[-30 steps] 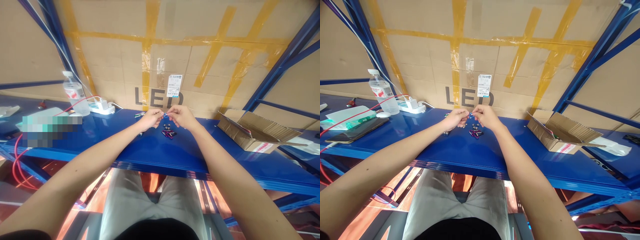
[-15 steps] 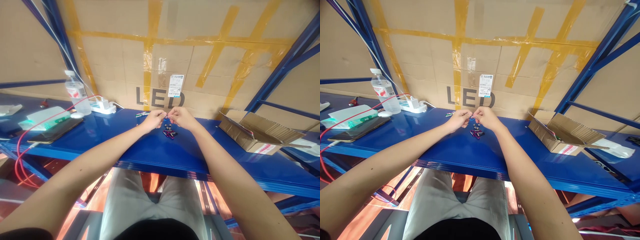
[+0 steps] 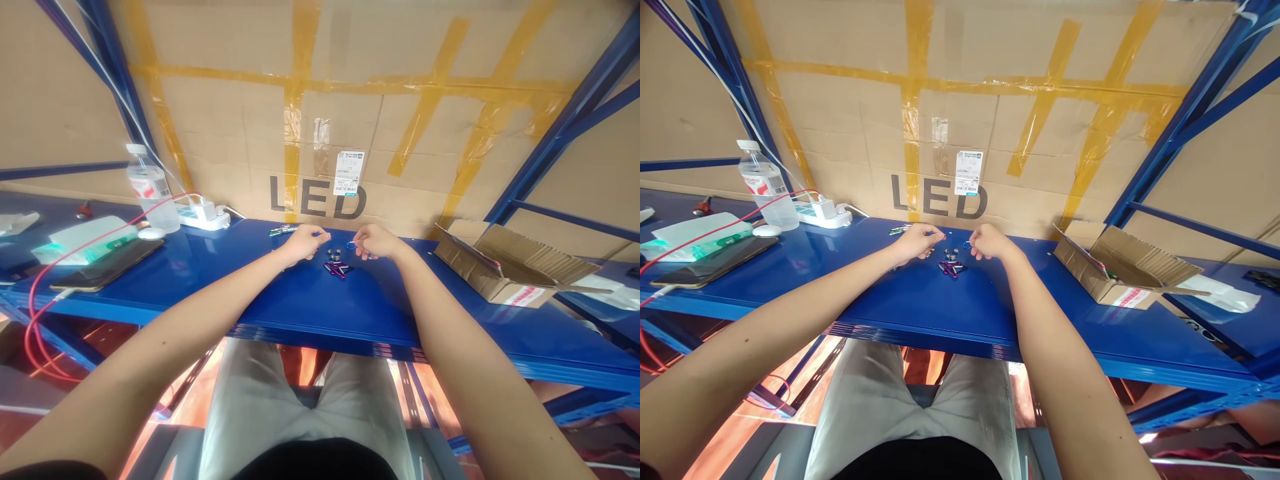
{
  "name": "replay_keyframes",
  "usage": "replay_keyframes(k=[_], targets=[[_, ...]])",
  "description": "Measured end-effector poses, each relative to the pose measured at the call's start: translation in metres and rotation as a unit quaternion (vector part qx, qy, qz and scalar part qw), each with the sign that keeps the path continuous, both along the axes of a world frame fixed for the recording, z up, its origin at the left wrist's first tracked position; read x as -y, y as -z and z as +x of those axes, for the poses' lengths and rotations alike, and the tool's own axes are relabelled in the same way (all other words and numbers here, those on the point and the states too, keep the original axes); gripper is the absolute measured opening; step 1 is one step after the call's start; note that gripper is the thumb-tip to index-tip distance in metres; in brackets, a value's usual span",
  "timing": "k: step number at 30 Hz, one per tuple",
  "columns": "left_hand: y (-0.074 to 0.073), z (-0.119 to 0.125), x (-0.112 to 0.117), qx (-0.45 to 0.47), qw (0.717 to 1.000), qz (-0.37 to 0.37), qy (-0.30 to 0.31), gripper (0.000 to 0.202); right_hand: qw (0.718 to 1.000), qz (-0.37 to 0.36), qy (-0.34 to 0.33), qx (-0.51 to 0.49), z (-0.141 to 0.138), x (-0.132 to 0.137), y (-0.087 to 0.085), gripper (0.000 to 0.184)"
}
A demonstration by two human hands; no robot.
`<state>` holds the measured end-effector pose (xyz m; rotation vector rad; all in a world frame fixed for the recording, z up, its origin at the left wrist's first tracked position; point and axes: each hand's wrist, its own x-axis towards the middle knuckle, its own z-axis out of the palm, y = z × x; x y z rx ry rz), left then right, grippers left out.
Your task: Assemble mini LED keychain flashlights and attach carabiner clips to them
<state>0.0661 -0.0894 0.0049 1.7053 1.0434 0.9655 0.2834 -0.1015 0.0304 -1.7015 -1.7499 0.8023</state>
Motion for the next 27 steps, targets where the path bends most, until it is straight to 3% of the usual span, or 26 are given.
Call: replay_keyframes(k=[3,7,14,19,23,27], targets=[[0.001,0.004,0.002,0.079,0.994,-0.056,0.047,0.017,1.000,-0.002,-0.010,-0.003,-0.006,-0.002,0.004,0.013],[0.002,0.002,0.001,0.124,0.985,-0.089,0.076,0.018,0.994,-0.022,-0.016,0.105,-0.013,-0.003,0.007,0.014],[0.002,0.001,0.001,0.128,0.984,-0.086,0.084,0.019,0.982,-0.048,-0.060,0.171,-0.011,-0.003,0.007,0.011],[0.000,0.000,0.002,0.123,0.986,-0.079,0.079,0.018,0.978,-0.081,-0.079,0.174,0.003,0.003,-0.005,0.010],[0.000,-0.002,0.001,0.123,0.986,-0.074,0.082,0.019,0.975,-0.065,-0.161,0.136,0.004,0.013,-0.013,0.008],[-0.001,-0.002,0.002,0.121,0.987,-0.072,0.080,0.017,0.973,-0.046,-0.178,0.142,-0.007,0.017,-0.012,0.016]])
